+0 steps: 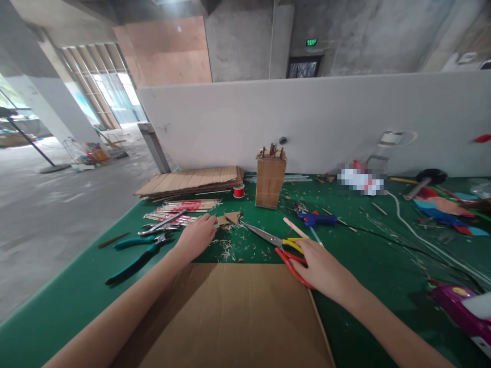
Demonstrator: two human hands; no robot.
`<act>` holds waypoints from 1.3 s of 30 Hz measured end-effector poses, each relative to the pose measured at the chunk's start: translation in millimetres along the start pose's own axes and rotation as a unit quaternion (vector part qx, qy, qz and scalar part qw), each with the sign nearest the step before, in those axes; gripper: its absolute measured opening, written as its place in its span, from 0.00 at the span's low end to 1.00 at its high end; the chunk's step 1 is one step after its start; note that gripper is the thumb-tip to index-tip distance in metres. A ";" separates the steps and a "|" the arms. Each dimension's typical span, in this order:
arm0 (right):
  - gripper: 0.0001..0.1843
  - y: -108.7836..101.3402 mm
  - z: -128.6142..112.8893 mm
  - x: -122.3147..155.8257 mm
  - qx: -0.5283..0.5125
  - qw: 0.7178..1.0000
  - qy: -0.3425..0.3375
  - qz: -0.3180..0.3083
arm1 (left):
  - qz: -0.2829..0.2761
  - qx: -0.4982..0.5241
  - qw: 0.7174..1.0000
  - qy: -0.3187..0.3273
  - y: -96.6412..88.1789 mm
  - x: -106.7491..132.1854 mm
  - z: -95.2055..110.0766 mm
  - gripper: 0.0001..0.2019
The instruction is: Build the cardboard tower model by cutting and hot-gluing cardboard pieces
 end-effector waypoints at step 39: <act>0.16 -5.8 -29.0 0.6 0.025 0.994 -0.096 0.039 | 0.009 0.057 0.997 0.048 -3.4 -51.4 23.0 0.22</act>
Point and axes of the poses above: each hand's wrist, its own x-axis away from the middle knuckle, its own y-axis out of the palm, z = x × y, the point moved 5 cm from there along -x, towards the middle knuckle, and after that the axes turned 10 degrees about z, right-handed, at the moved point
